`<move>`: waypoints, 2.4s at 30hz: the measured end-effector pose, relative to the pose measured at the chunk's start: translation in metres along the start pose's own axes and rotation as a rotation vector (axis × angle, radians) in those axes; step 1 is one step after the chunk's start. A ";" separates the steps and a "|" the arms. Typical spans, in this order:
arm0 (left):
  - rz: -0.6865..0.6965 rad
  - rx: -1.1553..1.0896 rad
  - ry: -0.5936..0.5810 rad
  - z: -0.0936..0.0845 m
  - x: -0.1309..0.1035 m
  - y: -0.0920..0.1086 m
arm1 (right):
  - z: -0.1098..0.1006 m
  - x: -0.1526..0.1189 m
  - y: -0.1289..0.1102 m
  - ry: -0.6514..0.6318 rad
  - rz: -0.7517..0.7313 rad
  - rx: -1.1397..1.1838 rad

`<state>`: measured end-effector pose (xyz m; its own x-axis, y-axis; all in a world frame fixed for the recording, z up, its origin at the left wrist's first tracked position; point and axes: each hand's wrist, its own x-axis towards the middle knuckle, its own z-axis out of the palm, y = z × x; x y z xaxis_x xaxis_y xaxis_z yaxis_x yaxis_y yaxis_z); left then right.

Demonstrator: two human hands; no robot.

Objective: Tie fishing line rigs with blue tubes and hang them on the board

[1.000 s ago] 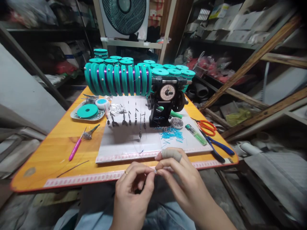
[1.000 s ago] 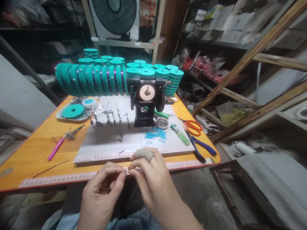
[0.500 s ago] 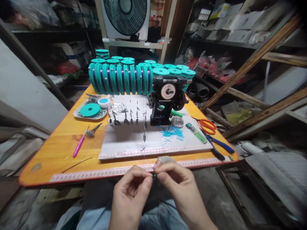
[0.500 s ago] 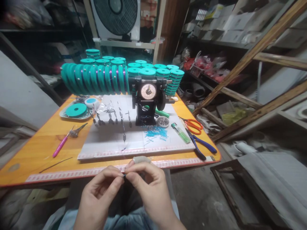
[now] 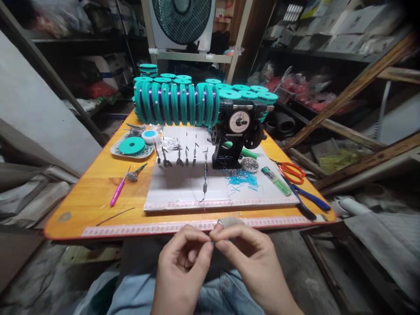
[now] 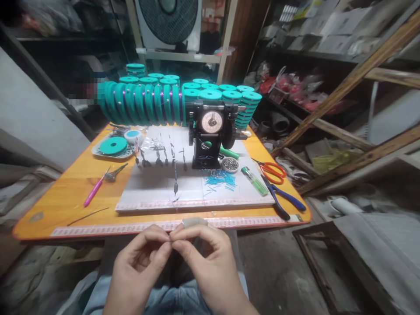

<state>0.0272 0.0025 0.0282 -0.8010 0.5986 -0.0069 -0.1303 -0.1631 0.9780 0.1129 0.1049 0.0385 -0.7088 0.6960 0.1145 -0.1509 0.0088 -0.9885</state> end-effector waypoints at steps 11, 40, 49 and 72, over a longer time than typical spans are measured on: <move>0.242 0.223 -0.002 0.001 -0.003 0.009 | 0.010 -0.009 0.015 -0.046 0.343 0.596; 0.429 0.349 -0.035 -0.004 -0.002 0.005 | 0.011 -0.010 0.014 -0.021 0.296 0.476; 0.564 0.561 -0.056 -0.009 0.000 0.009 | 0.000 -0.011 0.021 -0.013 0.160 0.214; 0.758 0.589 -0.098 -0.016 0.003 0.007 | 0.008 -0.009 0.018 -0.046 0.329 0.425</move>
<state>0.0150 -0.0095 0.0320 -0.4957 0.5633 0.6611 0.7370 -0.1299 0.6633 0.1113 0.0933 0.0202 -0.7938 0.5807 -0.1805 -0.1745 -0.5020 -0.8471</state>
